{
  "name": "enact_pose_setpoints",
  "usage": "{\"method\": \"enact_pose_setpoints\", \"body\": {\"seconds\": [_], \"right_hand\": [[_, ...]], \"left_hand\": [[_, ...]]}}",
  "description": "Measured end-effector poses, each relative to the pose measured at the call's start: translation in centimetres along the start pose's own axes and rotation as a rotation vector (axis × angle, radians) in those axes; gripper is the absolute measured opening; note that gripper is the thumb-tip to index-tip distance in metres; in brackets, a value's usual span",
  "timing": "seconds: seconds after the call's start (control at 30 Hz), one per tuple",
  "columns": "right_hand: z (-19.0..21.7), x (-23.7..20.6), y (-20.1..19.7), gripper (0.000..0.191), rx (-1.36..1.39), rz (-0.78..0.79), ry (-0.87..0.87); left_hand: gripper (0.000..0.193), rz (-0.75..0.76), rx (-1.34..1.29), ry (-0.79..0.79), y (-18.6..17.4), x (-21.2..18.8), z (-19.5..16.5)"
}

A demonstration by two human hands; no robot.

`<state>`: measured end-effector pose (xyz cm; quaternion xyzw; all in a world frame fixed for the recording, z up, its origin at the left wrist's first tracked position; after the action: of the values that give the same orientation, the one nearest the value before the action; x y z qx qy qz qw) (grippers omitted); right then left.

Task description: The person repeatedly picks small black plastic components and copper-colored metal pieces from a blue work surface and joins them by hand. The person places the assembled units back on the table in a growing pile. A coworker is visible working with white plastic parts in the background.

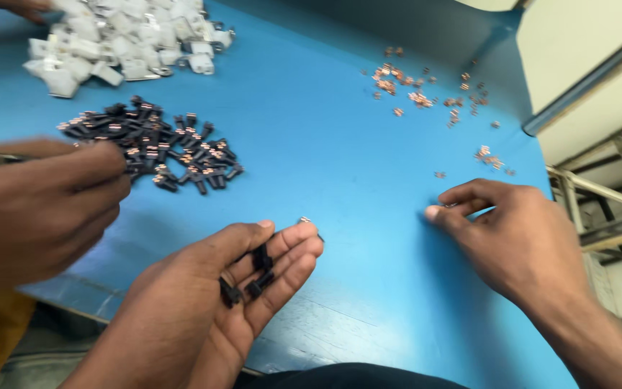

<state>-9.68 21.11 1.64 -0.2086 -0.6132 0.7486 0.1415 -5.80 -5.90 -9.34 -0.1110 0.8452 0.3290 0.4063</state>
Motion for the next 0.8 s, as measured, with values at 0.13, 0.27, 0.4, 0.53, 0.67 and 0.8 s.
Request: {"method": "enact_pose_setpoints", "body": {"seconds": [0.13, 0.27, 0.4, 0.53, 0.67, 0.8], "right_hand": [[-1.1, 0.9, 1.4, 0.024, -0.063, 0.083, 0.024], [-0.9, 0.7, 2.6, 0.02, 0.433, 0.227, -0.033], [-0.5, -1.0, 4.4, 0.026, 1.041, 0.419, -0.025], [-0.1, -2.0, 5.7, 0.028, 1.234, 0.542, -0.012], [0.2, -2.0, 5.4, 0.028, 1.217, 0.564, -0.031], [0.6, -2.0, 4.6, 0.028, 1.265, 0.567, -0.043]], "left_hand": [[0.032, 0.385, 0.052, 0.014, 3.6, 0.2, 0.9], [0.033, 0.483, 0.081, 0.055, 4.0, 1.1, 1.0], [0.034, 0.62, -0.02, 0.101, 4.6, 0.6, 0.4], [0.033, 0.596, -0.027, 0.101, 5.2, 0.1, -0.2], [0.034, 0.428, 0.05, 0.045, 5.3, -0.2, -0.2], [0.032, 0.274, 0.208, 0.017, 4.7, -0.4, 0.2]]}}
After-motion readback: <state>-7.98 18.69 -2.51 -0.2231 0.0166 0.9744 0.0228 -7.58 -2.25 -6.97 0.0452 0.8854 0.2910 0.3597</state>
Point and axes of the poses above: each hand's wrist, its own x-axis towards the middle knuckle, its own y-axis out of the palm, z = x × y, the point moved 8 cm from there along x, towards the middle knuckle, and after that the axes turned 2 degrees about z, right-handed, at the moved point
